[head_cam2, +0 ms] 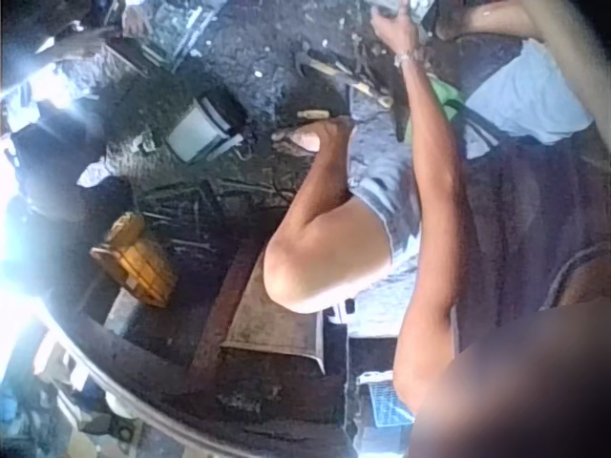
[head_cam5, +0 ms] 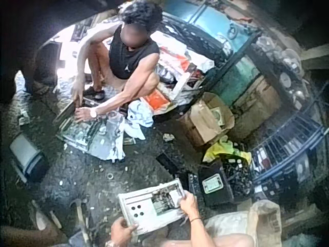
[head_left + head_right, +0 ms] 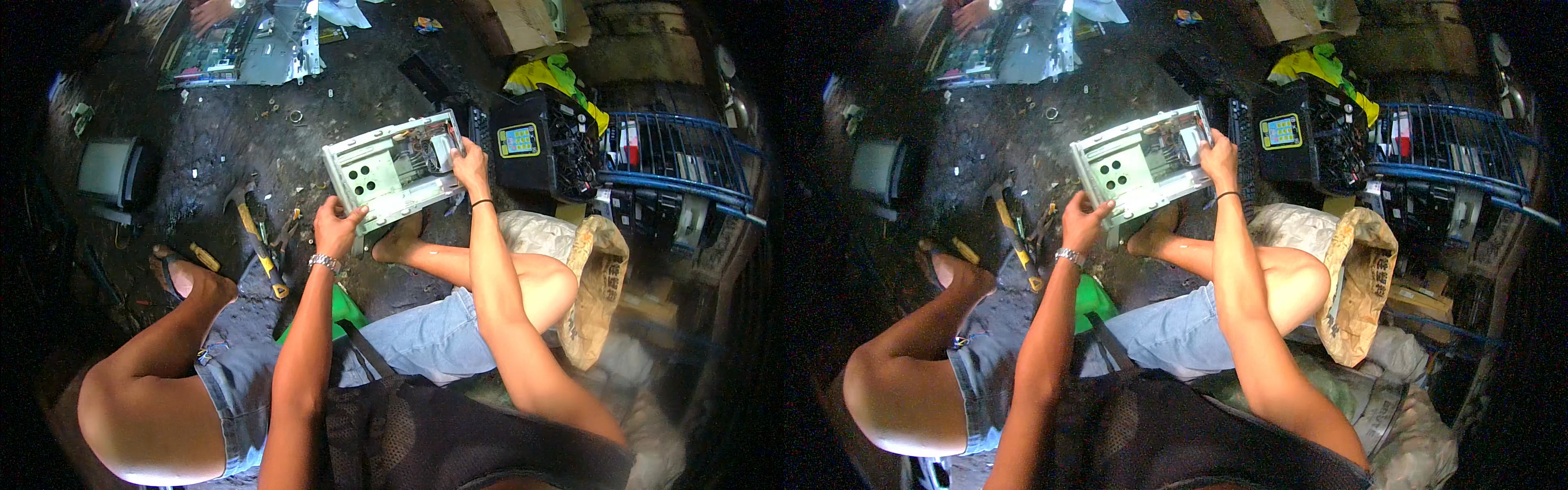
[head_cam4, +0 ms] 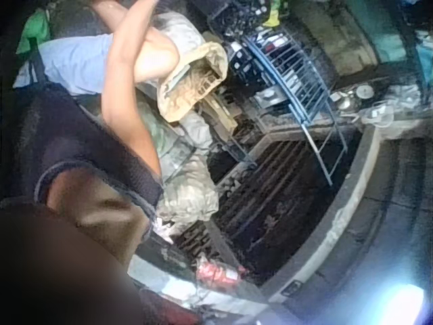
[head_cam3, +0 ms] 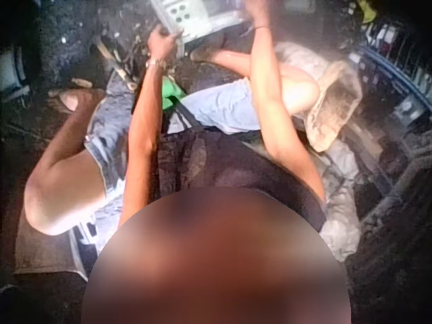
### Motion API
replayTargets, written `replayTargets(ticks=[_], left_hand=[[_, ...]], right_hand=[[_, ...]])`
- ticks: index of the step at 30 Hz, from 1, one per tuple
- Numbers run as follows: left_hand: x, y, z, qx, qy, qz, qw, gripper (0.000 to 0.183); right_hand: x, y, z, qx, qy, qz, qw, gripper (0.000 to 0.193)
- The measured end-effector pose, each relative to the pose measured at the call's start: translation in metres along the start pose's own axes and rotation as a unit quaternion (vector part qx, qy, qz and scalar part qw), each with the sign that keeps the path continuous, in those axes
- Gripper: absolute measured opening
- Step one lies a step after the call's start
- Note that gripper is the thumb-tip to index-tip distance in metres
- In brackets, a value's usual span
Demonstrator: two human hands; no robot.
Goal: The person sits on the floor and disassembles a small electronic device, likely a computer power supply, using a hammer and screwdriver. They remove the metal casing, extract internal components, and place them into a bag.
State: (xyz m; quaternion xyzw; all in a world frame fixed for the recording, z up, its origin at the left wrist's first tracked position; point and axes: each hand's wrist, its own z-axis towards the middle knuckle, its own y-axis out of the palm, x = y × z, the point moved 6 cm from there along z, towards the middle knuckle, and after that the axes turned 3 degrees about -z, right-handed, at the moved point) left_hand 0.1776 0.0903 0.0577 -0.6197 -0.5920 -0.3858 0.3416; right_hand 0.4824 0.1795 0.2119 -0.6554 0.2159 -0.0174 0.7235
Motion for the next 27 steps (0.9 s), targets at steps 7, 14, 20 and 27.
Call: replayTargets(ticks=[7,14,20,27], left_hand=[[-0.012,-0.072,0.010,0.095,-0.046,0.070,0.992,0.085],[0.074,-0.092,-0.009,0.133,0.086,-0.073,0.985,0.043],[0.116,-0.084,-0.039,-0.059,-0.023,-0.274,0.960,0.031],[0.123,-0.099,-0.040,-0.050,-0.006,-0.297,0.954,0.031]], right_hand=[[-0.125,-0.045,-0.058,-0.052,-0.126,-0.084,0.987,0.036],[-0.198,-0.037,-0.146,0.048,-0.213,0.015,0.976,0.056],[-0.216,-0.021,-0.179,-0.003,-0.249,0.107,0.962,0.051],[-0.228,-0.013,-0.184,-0.017,-0.257,0.118,0.959,0.044]])
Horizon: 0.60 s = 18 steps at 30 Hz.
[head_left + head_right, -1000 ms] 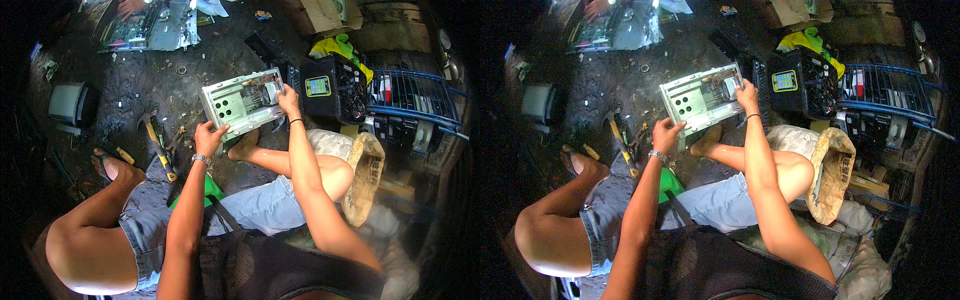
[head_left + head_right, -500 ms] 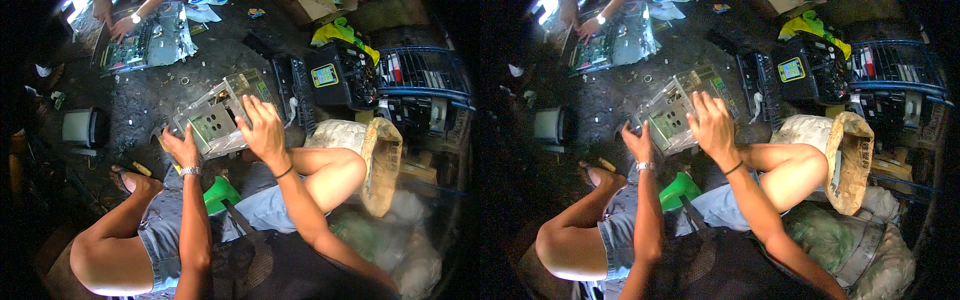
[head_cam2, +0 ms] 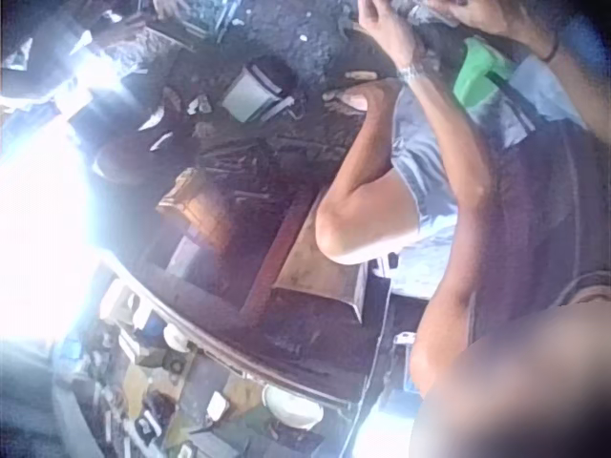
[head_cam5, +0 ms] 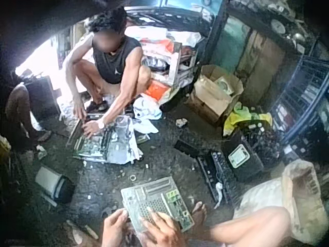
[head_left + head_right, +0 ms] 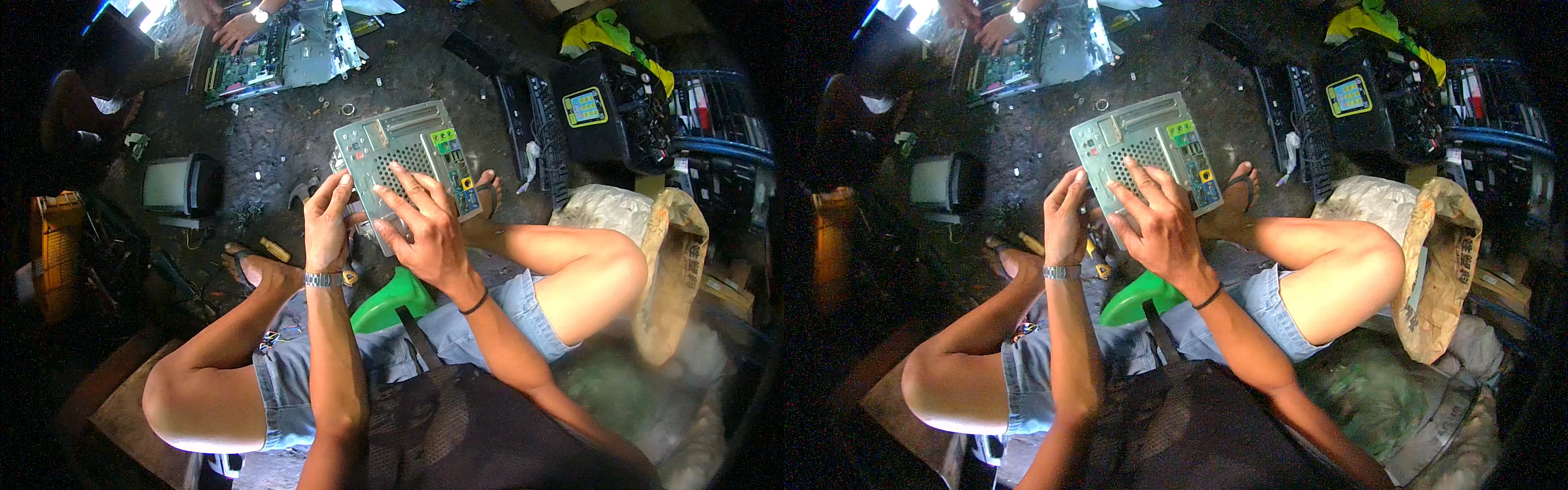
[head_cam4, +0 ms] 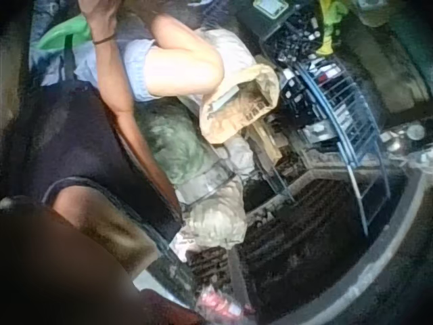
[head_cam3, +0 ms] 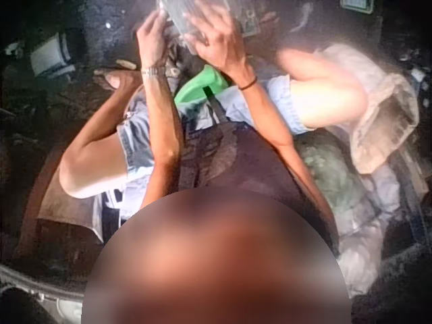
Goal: The person sits on the floor and disassembles a small electronic device, likely a computer power supply, using a hammer and screwdriver. They remove the metal casing, extract internal components, and place them into a bag.
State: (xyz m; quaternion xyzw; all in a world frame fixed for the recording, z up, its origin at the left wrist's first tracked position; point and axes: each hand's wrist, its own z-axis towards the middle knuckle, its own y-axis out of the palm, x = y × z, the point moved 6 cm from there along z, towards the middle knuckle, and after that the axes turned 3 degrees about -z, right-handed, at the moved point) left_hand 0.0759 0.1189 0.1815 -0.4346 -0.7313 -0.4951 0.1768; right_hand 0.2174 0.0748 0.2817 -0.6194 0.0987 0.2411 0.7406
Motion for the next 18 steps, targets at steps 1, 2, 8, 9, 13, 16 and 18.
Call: replayTargets(ticks=[1,2,8,9,13,16,18], left_hand=[[0.003,0.003,-0.001,0.000,0.004,-0.001,1.000,0.031],[0.004,0.005,-0.002,-0.006,0.002,0.007,1.000,0.031],[0.000,-0.004,0.002,0.000,0.002,0.032,0.999,0.029],[0.002,-0.002,0.002,0.003,0.004,0.030,1.000,0.028],[0.004,-0.001,0.003,0.007,0.007,0.044,0.999,0.027],[0.007,0.001,0.004,-0.004,0.030,0.100,0.995,0.034],[0.009,0.002,0.002,-0.006,0.046,0.128,0.991,0.050]], right_hand=[[0.001,0.001,0.000,0.002,0.000,0.005,1.000,0.044],[0.003,0.001,0.000,0.005,0.000,0.010,1.000,0.044],[0.005,-0.001,-0.001,0.007,0.009,0.017,1.000,0.046],[0.006,0.000,-0.001,0.008,0.009,0.021,1.000,0.046],[0.008,-0.002,0.000,0.011,0.014,0.035,0.999,0.046],[0.024,-0.005,0.001,0.032,0.013,0.029,0.999,0.044],[0.046,-0.014,0.005,0.089,0.071,-0.002,0.994,0.041]])
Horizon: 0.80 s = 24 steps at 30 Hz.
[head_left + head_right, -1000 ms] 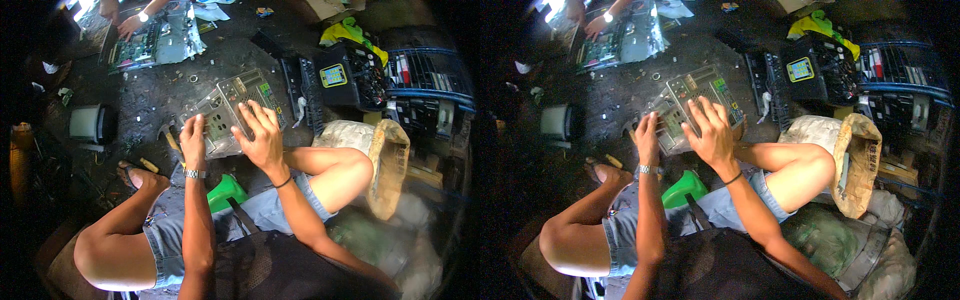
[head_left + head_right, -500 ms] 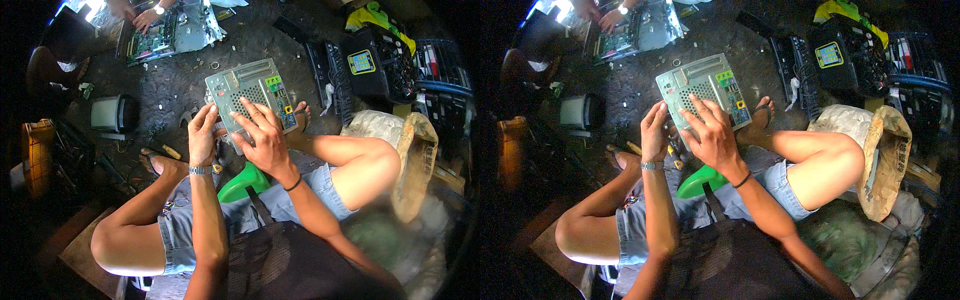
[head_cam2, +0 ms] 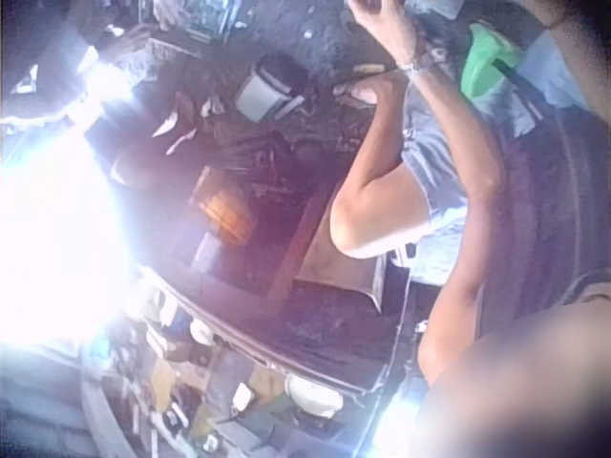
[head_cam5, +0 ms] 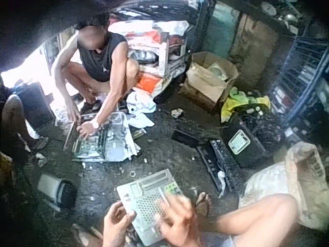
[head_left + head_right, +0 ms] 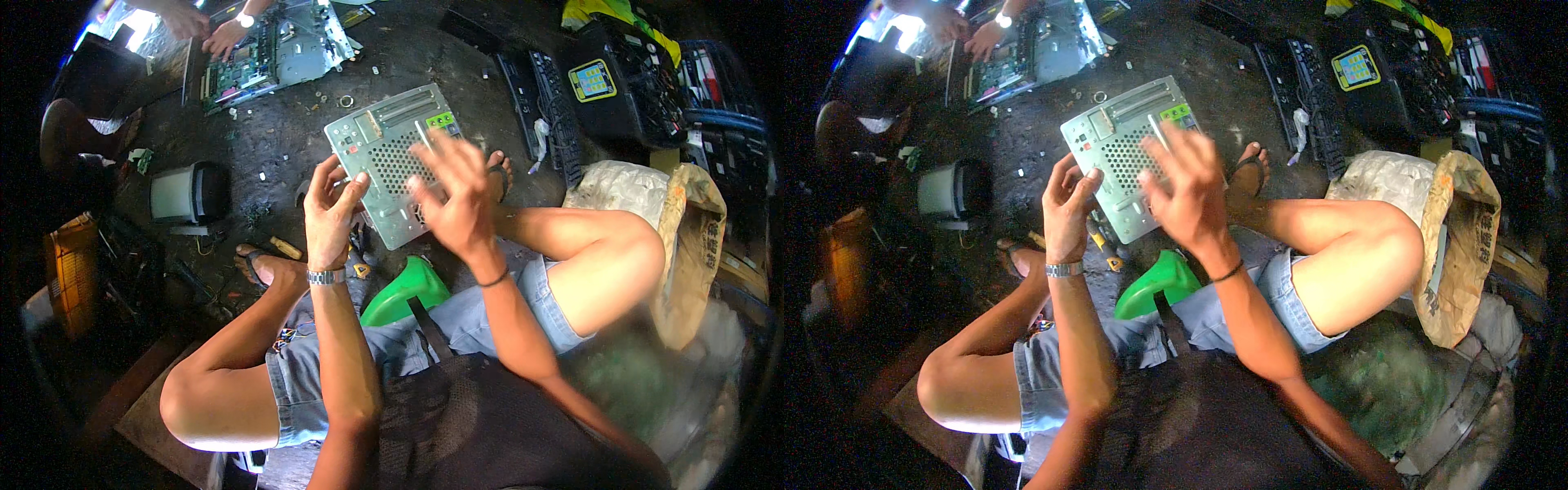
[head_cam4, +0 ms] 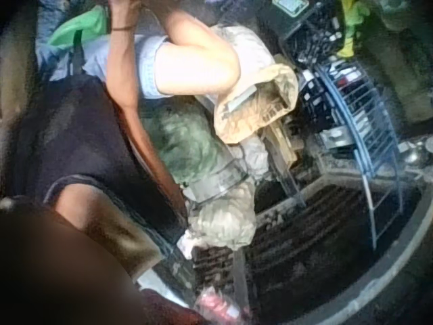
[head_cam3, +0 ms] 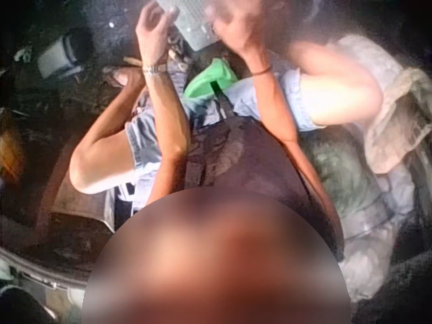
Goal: The person sits on the floor and disassembles a small electronic device, likely a computer power supply, using a hammer and screwdriver. They remove the metal casing, extract internal components, and place them into a bag.
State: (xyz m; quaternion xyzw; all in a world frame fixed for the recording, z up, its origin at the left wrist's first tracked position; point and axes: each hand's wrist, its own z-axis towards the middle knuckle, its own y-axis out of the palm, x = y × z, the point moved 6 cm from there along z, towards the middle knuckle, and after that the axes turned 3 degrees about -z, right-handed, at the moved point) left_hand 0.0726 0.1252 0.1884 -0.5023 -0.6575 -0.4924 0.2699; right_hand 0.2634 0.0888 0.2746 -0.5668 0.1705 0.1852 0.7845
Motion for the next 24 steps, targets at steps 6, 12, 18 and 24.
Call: replayTargets(ticks=[6,12,18,24], left_hand=[[-0.009,0.022,0.005,-0.030,-0.077,-0.041,0.996,0.047],[-0.014,0.045,0.009,0.023,0.005,-0.051,0.998,0.050],[0.007,0.059,0.056,-0.060,0.002,0.099,0.993,0.050],[0.031,0.046,0.115,-0.201,-0.032,0.292,0.934,0.059]], right_hand=[[0.139,0.016,-0.013,-0.086,0.349,0.300,0.884,0.059],[0.111,0.024,-0.025,-0.112,0.419,0.355,0.828,0.063],[0.093,0.026,-0.053,0.030,0.391,0.393,0.832,0.055],[0.057,0.027,-0.051,0.035,0.344,0.240,0.907,0.043]])
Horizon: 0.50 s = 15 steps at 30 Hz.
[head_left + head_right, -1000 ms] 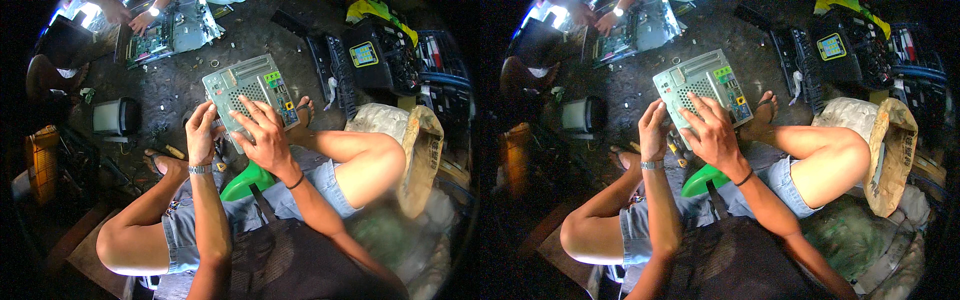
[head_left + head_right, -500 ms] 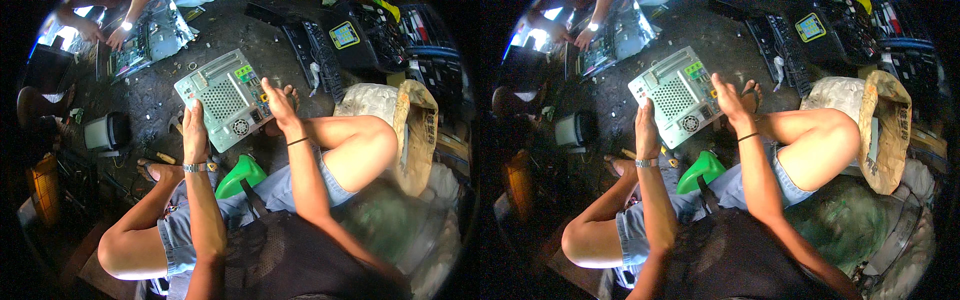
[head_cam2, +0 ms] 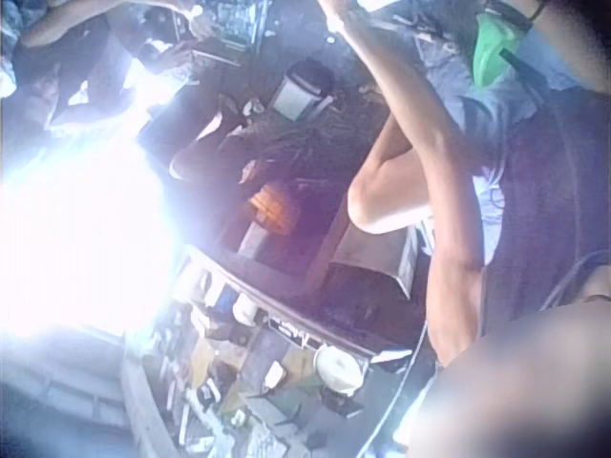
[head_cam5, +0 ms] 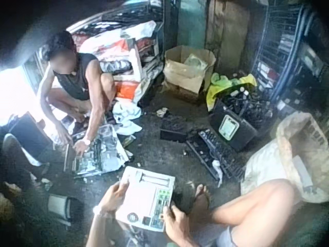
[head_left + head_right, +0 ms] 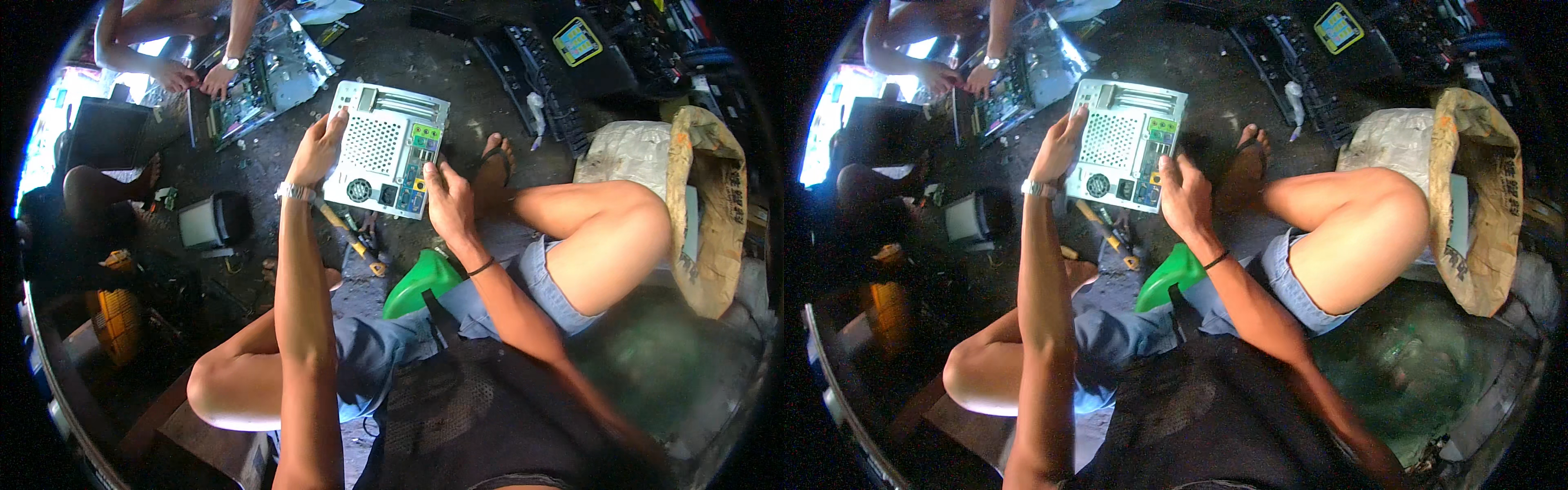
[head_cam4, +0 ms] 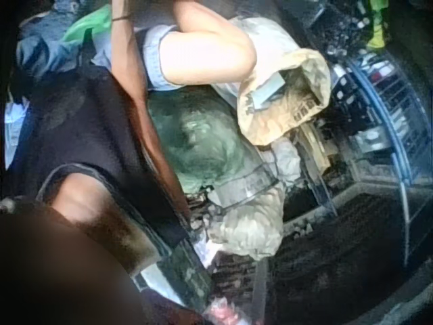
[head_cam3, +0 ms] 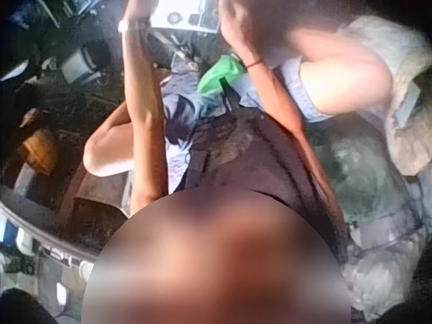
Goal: The person sits on the floor and disassembles a small electronic device, likely a computer power supply, using a hammer and screwdriver. They remove the metal casing, extract internal components, and place them into a bag.
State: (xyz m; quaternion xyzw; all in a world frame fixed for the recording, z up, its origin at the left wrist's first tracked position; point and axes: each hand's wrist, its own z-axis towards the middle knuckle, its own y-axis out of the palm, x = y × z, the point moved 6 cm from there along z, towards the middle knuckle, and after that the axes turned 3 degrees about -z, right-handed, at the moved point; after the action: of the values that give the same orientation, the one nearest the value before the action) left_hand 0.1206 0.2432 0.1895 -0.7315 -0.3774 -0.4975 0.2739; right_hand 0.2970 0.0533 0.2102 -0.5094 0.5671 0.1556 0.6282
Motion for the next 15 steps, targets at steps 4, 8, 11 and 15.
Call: replayTargets(ticks=[4,8,11,15], left_hand=[[0.004,-0.027,0.001,0.004,0.042,0.242,0.969,0.059],[-0.009,-0.045,-0.024,0.132,0.033,-0.052,0.989,0.047],[-0.082,-0.083,-0.050,0.313,0.015,-0.061,0.948,0.026],[-0.251,-0.090,-0.111,0.243,-0.149,0.031,0.958,0.022]], right_hand=[[-0.014,0.006,-0.010,0.019,0.020,-0.033,0.999,0.040],[0.017,-0.004,0.003,0.057,0.047,-0.017,0.997,0.050],[0.044,-0.006,0.014,0.061,0.053,0.106,0.991,0.047],[0.032,-0.001,0.013,-0.029,0.115,0.203,0.972,0.030]])
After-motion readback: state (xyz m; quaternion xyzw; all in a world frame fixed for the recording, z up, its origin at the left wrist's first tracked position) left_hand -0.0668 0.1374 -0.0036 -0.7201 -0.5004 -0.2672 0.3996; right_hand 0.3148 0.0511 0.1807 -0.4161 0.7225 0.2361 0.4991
